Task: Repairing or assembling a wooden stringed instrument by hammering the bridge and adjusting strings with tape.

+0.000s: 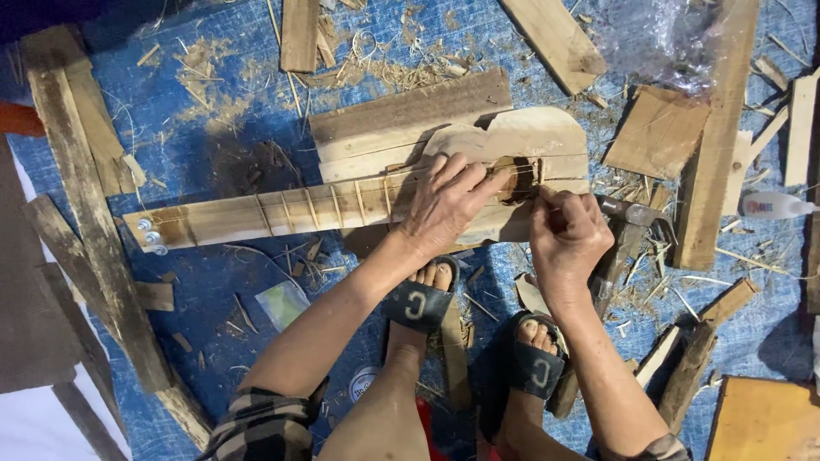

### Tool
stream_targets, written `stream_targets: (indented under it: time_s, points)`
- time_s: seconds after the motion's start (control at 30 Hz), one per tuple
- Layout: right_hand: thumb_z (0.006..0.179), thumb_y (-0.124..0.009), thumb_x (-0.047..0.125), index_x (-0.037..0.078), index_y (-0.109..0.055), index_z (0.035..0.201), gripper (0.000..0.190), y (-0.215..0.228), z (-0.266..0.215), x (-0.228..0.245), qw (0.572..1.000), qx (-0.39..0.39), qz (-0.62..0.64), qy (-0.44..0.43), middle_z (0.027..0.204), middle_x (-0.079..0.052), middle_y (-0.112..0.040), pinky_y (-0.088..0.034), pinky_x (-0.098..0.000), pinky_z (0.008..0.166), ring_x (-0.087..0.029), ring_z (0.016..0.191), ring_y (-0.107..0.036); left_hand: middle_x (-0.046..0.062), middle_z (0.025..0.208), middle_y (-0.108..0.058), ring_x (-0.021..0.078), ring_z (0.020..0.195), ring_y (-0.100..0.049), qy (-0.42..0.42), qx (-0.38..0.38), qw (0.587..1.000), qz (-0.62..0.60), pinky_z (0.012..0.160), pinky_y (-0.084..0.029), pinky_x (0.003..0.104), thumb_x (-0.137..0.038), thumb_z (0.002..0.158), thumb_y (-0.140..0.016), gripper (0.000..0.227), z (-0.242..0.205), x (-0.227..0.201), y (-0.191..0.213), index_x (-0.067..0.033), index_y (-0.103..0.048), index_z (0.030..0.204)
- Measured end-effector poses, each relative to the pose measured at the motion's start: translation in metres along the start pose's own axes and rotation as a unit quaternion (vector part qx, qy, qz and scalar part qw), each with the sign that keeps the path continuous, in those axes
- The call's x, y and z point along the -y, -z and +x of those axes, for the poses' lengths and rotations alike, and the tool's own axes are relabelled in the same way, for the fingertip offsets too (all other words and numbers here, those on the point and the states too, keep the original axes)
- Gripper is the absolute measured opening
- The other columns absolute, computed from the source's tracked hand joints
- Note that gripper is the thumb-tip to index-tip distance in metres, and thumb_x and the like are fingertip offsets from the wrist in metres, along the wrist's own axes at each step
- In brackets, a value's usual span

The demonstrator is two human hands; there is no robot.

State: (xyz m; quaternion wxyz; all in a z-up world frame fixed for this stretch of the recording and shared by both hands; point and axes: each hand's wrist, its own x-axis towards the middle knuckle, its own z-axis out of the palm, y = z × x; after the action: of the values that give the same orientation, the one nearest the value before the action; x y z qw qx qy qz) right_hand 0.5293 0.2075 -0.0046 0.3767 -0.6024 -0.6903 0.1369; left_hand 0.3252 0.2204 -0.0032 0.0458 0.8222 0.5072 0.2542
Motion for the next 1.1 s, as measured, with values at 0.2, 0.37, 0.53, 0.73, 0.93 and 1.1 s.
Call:
stream_targets:
  time_s: [0.2,0.37,0.53,0.73,0.93,1.1]
  points:
    - [0.084,-0.083,-0.010,0.006,-0.079,0.091,0.018,0.000,0.003,-0.001,1.000,0.003,0.016,-0.004,0.075,-0.012,-0.063,-0.051,-0.0379,0.061,-0.034,0.065,-0.067,0.003,0.085,-0.052,0.0213,0.081,-0.051,-0.002,-0.025,0.999,-0.021,0.077,-0.043,0.036,-0.003,0.087,-0.078,0.032,-0.001,-0.002,-0.007,-0.0132,-0.069,0.115]
    - [0.084,-0.084,-0.008,0.008,-0.079,0.089,0.017,-0.001,0.003,-0.002,1.000,-0.007,0.006,0.003,0.075,-0.011,-0.062,-0.051,-0.0376,0.061,-0.035,0.066,-0.068,0.007,0.087,-0.053,0.0244,0.082,-0.054,-0.036,-0.054,0.997,0.031,0.076,-0.044,0.038,-0.005,0.085,-0.079,0.031,-0.002,0.000,-0.006,-0.0124,-0.069,0.113]
    - [0.084,-0.082,-0.007,0.008,-0.078,0.089,0.017,-0.001,0.003,-0.003,1.000,-0.009,0.019,0.000,0.073,-0.012,-0.060,-0.052,-0.0392,0.063,-0.036,0.065,-0.067,0.006,0.084,-0.049,0.0251,0.079,-0.052,-0.048,-0.083,0.994,0.050,0.074,-0.043,0.039,-0.013,0.091,-0.071,0.018,-0.005,0.004,-0.013,-0.0129,-0.070,0.109]
    - [0.083,-0.081,-0.007,0.009,-0.076,0.087,0.017,-0.002,0.003,-0.007,1.000,-0.012,0.012,0.013,0.072,-0.009,-0.059,-0.053,-0.0366,0.064,-0.036,0.068,-0.067,0.005,0.080,-0.043,0.0269,0.078,-0.048,-0.041,-0.100,0.992,0.063,0.072,-0.041,0.038,-0.012,0.099,-0.061,0.010,-0.003,0.000,-0.005,-0.0123,-0.068,0.106]
    - [0.080,-0.082,-0.010,0.008,-0.076,0.083,0.019,0.000,0.005,0.003,1.000,-0.008,0.022,-0.008,0.071,-0.010,-0.060,-0.053,-0.0396,0.064,-0.034,0.066,-0.067,0.005,0.079,-0.043,0.0267,0.077,-0.048,-0.039,-0.115,0.991,0.057,0.078,-0.042,0.039,-0.011,0.100,-0.059,0.013,-0.013,0.002,-0.013,-0.0131,-0.068,0.109]
    - [0.082,-0.080,-0.009,0.006,-0.075,0.084,0.016,-0.001,0.004,0.002,0.999,-0.008,0.031,-0.003,0.072,-0.012,-0.060,-0.052,-0.0412,0.063,-0.037,0.068,-0.066,0.004,0.080,-0.044,0.0250,0.080,-0.049,-0.017,-0.124,0.988,0.091,0.087,-0.040,0.042,-0.010,0.100,-0.060,0.019,-0.017,-0.001,-0.010,-0.0172,-0.068,0.116]
